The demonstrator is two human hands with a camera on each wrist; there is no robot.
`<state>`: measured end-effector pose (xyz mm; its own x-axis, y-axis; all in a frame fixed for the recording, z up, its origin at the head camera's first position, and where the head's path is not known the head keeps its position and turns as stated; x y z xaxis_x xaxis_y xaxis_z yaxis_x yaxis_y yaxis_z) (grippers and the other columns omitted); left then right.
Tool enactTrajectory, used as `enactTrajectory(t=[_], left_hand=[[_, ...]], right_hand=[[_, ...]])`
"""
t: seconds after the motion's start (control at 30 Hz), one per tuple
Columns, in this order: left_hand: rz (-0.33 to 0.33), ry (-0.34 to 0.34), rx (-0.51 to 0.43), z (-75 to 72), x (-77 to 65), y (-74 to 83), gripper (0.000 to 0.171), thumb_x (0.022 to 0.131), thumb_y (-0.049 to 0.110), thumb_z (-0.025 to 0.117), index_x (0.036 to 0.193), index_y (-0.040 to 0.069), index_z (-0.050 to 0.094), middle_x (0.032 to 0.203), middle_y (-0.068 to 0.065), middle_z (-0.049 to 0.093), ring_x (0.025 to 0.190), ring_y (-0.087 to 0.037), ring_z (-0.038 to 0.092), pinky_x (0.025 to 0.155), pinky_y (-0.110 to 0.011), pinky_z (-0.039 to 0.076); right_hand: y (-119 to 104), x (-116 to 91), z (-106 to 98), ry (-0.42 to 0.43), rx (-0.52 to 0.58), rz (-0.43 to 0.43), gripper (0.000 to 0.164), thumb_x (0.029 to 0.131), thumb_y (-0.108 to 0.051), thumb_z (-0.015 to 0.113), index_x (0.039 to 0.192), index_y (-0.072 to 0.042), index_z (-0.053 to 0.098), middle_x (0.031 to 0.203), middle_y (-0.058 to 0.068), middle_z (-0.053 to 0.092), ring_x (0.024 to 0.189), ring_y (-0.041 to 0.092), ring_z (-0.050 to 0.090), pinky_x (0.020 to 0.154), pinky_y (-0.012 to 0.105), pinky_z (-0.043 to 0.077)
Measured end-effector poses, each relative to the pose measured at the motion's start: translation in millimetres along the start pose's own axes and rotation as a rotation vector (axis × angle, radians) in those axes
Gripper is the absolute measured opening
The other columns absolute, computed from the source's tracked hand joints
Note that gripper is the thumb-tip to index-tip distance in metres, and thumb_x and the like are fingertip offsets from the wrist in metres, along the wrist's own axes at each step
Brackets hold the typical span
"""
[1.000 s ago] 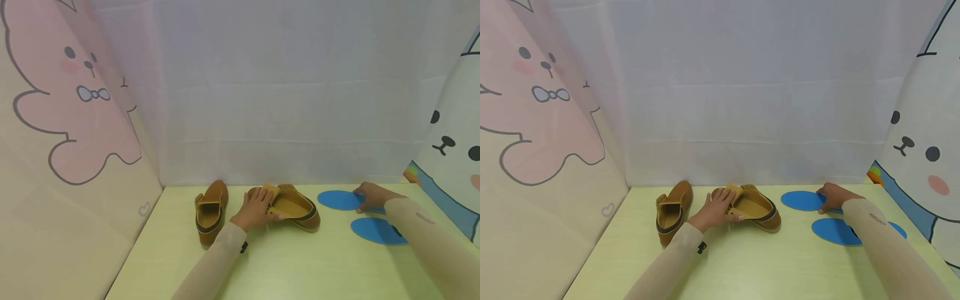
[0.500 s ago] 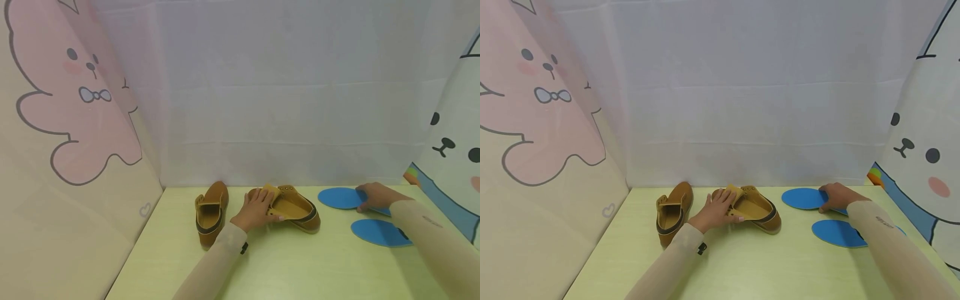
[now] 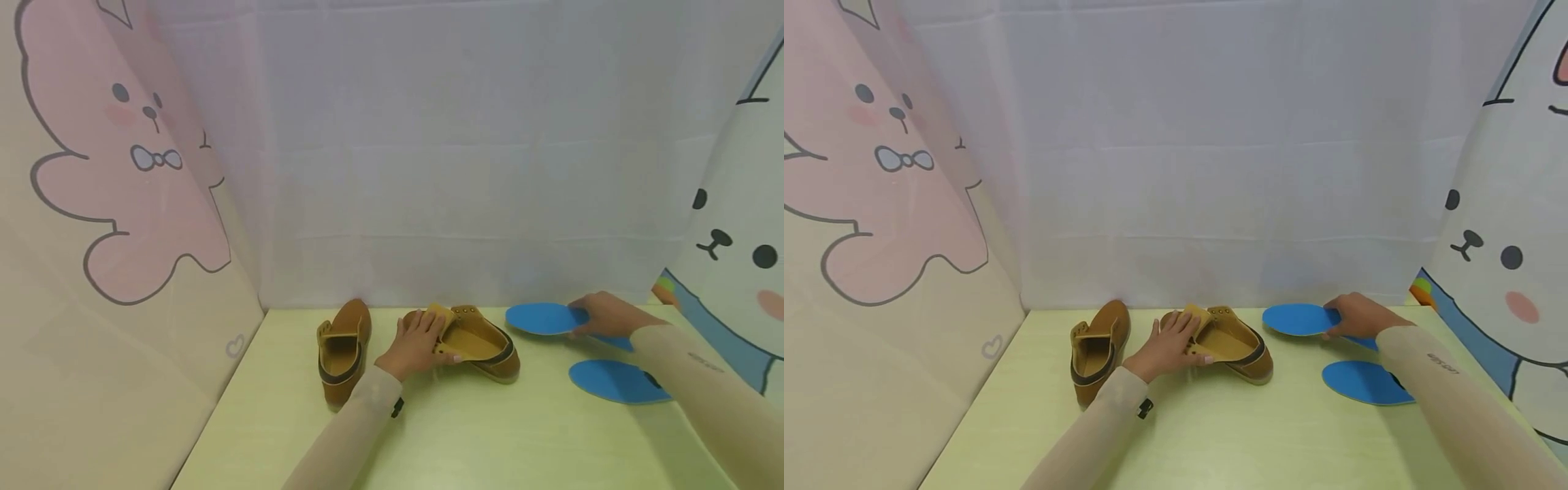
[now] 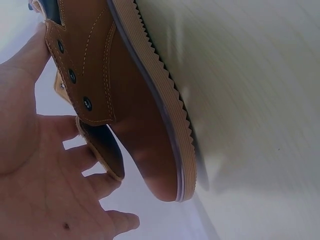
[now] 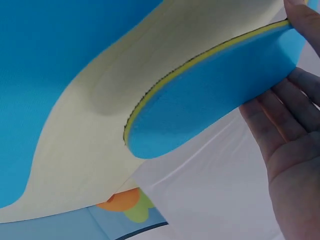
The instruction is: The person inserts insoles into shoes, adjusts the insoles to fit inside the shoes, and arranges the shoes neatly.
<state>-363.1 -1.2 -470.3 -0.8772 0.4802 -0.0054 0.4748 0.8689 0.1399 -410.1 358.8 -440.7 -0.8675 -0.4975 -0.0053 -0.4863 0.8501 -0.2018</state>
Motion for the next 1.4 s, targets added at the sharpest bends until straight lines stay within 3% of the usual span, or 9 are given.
enactTrajectory(t=[0.33, 0.5, 0.8, 1.1, 1.4], left_hand=[[0.005, 0.0, -0.015, -1.4, -1.3, 0.7, 0.092, 0.082, 0.074, 0.039, 0.151, 0.019, 0.012, 0.155, -0.006, 0.009, 0.139, -0.028, -0.003, 0.106, -0.061, 0.006], [0.001, -0.004, -0.02, -1.1, -2.7, 1.1, 0.091, 0.083, 0.074, 0.039, 0.151, 0.02, 0.012, 0.155, -0.007, 0.008, 0.139, -0.029, -0.002, 0.106, -0.061, 0.006], [0.004, 0.0, -0.026, -3.7, -3.5, 2.8, 0.09, 0.083, 0.072, 0.042, 0.151, 0.019, 0.013, 0.155, -0.007, 0.009, 0.139, -0.029, -0.002, 0.105, -0.062, 0.007], [0.005, 0.009, -0.023, -2.9, -4.5, 2.1, 0.09, 0.084, 0.072, 0.041, 0.151, 0.019, 0.014, 0.155, -0.007, 0.01, 0.139, -0.029, -0.002, 0.105, -0.062, 0.007], [0.01, 0.013, -0.037, -2.3, -3.9, 1.7, 0.09, 0.084, 0.072, 0.041, 0.151, 0.019, 0.013, 0.155, -0.008, 0.009, 0.139, -0.029, -0.003, 0.105, -0.062, 0.007]], right_hand=[[-27.5, 7.2, -7.7, 0.063, 0.011, -0.072, 0.07, 0.075, -0.052, 0.07, 0.117, 0.003, 0.06, 0.113, 0.019, 0.062, 0.104, 0.037, 0.056, 0.087, 0.05, 0.044], [-37.0, 8.3, -13.6, 0.113, 0.019, -0.072, 0.062, 0.078, -0.049, 0.069, 0.115, 0.001, 0.062, 0.108, 0.015, 0.065, 0.096, 0.03, 0.061, 0.081, 0.047, 0.048], [-54.4, 4.1, -25.3, 0.135, 0.058, -0.04, 0.064, 0.078, -0.059, 0.064, 0.112, -0.005, 0.066, 0.106, 0.012, 0.066, 0.095, 0.029, 0.061, 0.081, 0.046, 0.048], [-77.4, 2.1, -40.0, 0.195, 0.061, -0.039, 0.043, 0.079, -0.042, 0.071, 0.106, -0.009, 0.069, 0.102, 0.007, 0.067, 0.093, 0.026, 0.062, 0.078, 0.043, 0.05], [-113.1, 2.4, -53.3, 0.226, 0.037, -0.09, 0.031, 0.078, -0.032, 0.073, 0.098, -0.009, 0.071, 0.094, 0.003, 0.068, 0.088, 0.026, 0.063, 0.077, 0.043, 0.049]])
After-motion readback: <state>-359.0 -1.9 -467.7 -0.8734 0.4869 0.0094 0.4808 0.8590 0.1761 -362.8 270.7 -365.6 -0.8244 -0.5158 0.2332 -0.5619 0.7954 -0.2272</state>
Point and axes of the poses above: each hand's wrist, its own x-axis towards the middle knuckle, its own z-axis out of the palm, y = z × x, the point moved 5 cm from there along x, towards the middle knuckle
